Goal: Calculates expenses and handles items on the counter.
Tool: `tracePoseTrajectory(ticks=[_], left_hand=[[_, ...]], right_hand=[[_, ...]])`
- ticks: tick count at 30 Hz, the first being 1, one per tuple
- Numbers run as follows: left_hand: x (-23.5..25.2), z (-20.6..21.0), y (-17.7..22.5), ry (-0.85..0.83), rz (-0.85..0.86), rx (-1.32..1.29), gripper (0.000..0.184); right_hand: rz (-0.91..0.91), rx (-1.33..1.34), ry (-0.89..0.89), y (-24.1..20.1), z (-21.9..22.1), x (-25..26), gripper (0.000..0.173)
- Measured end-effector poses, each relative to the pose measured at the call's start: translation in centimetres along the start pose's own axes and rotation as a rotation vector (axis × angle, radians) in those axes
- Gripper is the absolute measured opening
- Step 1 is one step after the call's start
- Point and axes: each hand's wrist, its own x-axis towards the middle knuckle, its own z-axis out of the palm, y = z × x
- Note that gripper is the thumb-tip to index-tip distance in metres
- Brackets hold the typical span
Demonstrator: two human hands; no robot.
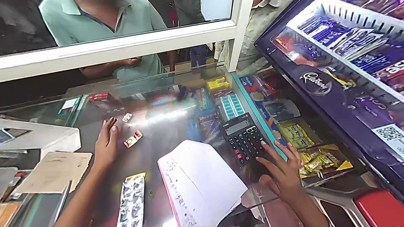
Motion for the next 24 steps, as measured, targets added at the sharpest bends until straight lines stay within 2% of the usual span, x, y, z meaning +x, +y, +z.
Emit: tracePoseTrajectory(ticks=[8, 12, 16, 19, 21, 24], left_hand=[[0.1, -0.1, 0.2, -0.006, 0.007, -0.025, 0.066], [0.1, 0.0, 0.1, 0.001, 0.003, -0.024, 0.065], [0.0, -0.1, 0.1, -0.022, 0.010, 0.001, 0.066], [-0.1, -0.1, -0.1, -0.073, 0.037, 0.002, 0.069], [0.1, 0.0, -0.1, -0.085, 0.042, 0.002, 0.071], [0.0, -0.1, -0.2, -0.075, 0.047, 0.000, 0.071]], right_hand=[[0.027, -0.007, -0.065, 0.0, 0.5, 0.6, 0.066], [0.079, -0.068, -0.151, -0.2, 1.1, 1.4, 0.077], [-0.014, -0.015, -0.115, -1.0, 0.6, 1.6, 0.068], [-0.082, 0.035, -0.136, -1.8, 0.7, 0.8, 0.069], [-0.033, 0.030, -0.128, -1.5, 0.2, 0.5, 0.067], [0.107, -0.019, -0.023, -0.8, -0.7, 0.1, 0.066]])
